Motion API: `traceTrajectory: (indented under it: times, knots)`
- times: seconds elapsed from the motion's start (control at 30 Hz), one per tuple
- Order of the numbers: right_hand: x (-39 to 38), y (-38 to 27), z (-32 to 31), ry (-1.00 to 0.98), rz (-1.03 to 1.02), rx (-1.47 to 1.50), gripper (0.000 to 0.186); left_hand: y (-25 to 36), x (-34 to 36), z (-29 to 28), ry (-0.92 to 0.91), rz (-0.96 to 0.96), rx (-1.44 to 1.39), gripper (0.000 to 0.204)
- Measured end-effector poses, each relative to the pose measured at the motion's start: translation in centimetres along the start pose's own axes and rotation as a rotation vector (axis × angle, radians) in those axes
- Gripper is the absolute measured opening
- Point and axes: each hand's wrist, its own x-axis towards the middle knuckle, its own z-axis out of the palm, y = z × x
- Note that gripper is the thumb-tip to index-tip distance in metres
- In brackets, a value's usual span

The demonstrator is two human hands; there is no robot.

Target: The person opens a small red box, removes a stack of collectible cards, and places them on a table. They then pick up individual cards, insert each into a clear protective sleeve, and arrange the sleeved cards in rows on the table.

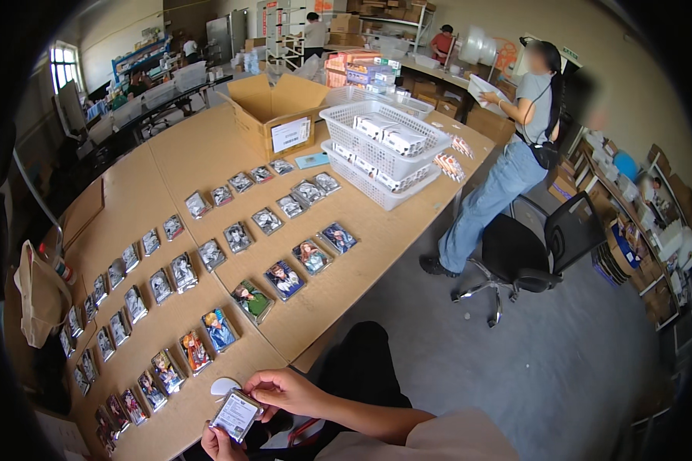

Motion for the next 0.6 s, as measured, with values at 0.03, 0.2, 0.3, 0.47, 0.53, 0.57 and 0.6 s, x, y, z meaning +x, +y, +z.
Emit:
traceTrajectory:
  times: [0.03, 0.2, 0.3, 0.47, 0.53, 0.57, 0.6]
  knots:
    - [0.0, 0.1, -0.1, -0.001, 0.016, -0.009, 0.021, 0.4, 0.1, 0.4, 0.019, 0.003, 0.044, 0.034]
    - [0.4, 0.8, -1.0, -0.035, 0.096, -0.018, 0.024, 1.9, 0.3, 1.4, 0.052, 0.018, 0.185, 0.029]
    - [0.6, 0.9, -1.2, -0.068, 0.048, -0.109, 0.024, 2.5, 0.4, 1.8, 0.064, 0.027, 0.242, 0.027]
    - [1.2, 1.5, -1.8, -0.108, 0.107, -0.189, 0.023, 3.2, 0.4, 2.3, 0.079, 0.046, 0.299, 0.024]
    - [1.4, 1.9, -1.9, -0.110, 0.098, -0.205, 0.022, 3.4, 0.5, 2.4, 0.087, 0.051, 0.321, 0.023]
    - [1.4, 2.1, -1.8, -0.095, 0.087, -0.212, 0.021, 3.5, 0.4, 2.5, 0.087, 0.052, 0.330, 0.023]
    - [1.5, 2.2, -1.6, -0.083, 0.077, -0.218, 0.021, 3.7, 0.4, 2.6, 0.088, 0.055, 0.338, 0.022]
